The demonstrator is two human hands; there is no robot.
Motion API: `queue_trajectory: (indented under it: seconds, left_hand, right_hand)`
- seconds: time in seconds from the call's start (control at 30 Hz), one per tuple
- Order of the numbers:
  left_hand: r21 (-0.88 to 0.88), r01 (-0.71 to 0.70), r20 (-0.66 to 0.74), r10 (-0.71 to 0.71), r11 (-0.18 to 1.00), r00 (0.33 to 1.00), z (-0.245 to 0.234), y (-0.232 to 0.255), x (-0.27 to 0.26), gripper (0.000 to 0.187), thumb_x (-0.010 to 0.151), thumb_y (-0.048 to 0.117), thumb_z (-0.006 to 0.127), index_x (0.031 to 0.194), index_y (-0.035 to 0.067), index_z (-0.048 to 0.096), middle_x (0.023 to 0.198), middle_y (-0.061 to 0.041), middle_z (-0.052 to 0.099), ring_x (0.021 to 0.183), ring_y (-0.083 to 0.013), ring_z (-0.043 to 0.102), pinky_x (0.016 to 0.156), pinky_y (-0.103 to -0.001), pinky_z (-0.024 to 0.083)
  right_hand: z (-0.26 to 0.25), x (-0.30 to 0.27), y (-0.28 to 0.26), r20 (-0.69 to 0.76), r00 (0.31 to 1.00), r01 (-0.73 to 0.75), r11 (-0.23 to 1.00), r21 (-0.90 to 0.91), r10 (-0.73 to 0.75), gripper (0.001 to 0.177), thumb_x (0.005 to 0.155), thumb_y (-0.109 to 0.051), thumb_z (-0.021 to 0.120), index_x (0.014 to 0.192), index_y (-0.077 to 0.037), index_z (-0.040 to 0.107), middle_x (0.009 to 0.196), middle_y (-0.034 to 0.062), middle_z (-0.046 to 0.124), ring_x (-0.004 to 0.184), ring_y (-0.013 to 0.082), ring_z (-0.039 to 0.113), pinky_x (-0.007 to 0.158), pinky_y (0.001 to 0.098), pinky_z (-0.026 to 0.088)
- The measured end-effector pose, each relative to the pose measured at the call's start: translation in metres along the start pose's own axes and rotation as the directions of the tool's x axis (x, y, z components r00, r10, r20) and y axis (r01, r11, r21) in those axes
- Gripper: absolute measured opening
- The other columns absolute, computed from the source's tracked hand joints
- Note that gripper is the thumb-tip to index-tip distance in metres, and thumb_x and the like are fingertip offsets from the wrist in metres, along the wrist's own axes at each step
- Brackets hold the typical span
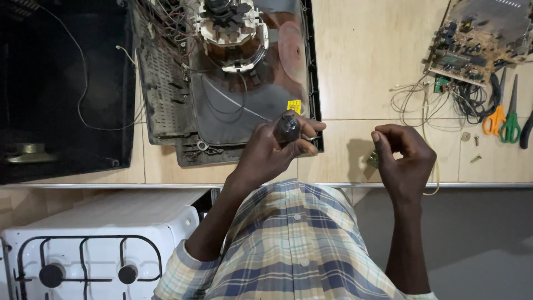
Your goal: The person uses a screwdriver to remove screws from the casing of an electronic device, likely a microwave, and manipulates internal components and wires. The person repeatedly adjusts the device's position and the camera angle while working on the exposed interior.
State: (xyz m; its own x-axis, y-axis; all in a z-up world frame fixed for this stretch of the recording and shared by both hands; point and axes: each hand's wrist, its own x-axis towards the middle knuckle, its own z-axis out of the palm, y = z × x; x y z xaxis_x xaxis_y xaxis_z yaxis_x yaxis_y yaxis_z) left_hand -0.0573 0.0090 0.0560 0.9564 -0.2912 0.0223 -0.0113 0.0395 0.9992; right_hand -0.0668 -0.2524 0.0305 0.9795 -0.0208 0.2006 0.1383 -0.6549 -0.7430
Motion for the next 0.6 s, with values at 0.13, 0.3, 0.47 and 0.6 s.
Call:
queue_trajectory:
  seconds: [0.13,0.3,0.47,0.6]
  left_hand:
    - [0.016,0.009,-0.012,-0.009,1.0,1.0,0.0,0.01,-0.002,0.014,0.096,0.024,0.07,0.102,0.013,0.064,0.123,-0.013,0.074,0.114,-0.025,0.076,0.085,-0.036,0.066]
    - [0.056,0.019,0.009,-0.02,0.998,1.0,-0.003,0.038,-0.005,0.027,0.096,0.039,0.063,0.101,0.013,0.064,0.122,-0.01,0.075,0.116,-0.0257,0.076,0.092,-0.039,0.063]
    - [0.011,0.074,-0.001,-0.074,0.997,0.997,-0.001,0.069,-0.008,0.02,0.094,0.032,0.067,0.093,0.013,0.068,0.12,-0.012,0.076,0.117,-0.0249,0.076,0.093,-0.036,0.063]
    - [-0.074,-0.061,-0.002,0.061,0.995,0.998,0.003,0.083,-0.007,0.029,0.098,0.042,0.061,0.098,0.013,0.066,0.122,-0.012,0.073,0.122,-0.0276,0.073,0.107,-0.042,0.06]
  right_hand:
    - [-0.003,0.002,-0.002,-0.013,1.0,0.009,1.0,-0.017,-0.009,0.002,0.107,0.0,0.073,0.107,0.002,0.074,0.099,0.0126,0.072,0.083,0.019,0.066,0.076,0.0307,0.053]
    - [-0.003,0.007,-0.013,0.018,0.999,0.042,0.999,0.007,-0.042,0.003,0.106,0.001,0.072,0.107,0.003,0.073,0.1,0.014,0.073,0.086,0.0209,0.066,0.076,0.0318,0.054]
    - [0.007,0.014,-0.017,0.347,0.93,0.083,0.988,0.13,-0.124,0.033,0.093,-0.005,0.074,0.125,0.0,0.065,0.124,0.0162,0.069,0.102,0.025,0.068,0.083,0.0344,0.057]
    - [0.045,-0.003,0.0,0.445,0.876,0.124,0.979,0.164,-0.186,0.042,0.089,-0.014,0.078,0.129,-0.008,0.064,0.121,0.0108,0.07,0.104,0.0253,0.068,0.084,0.0381,0.054]
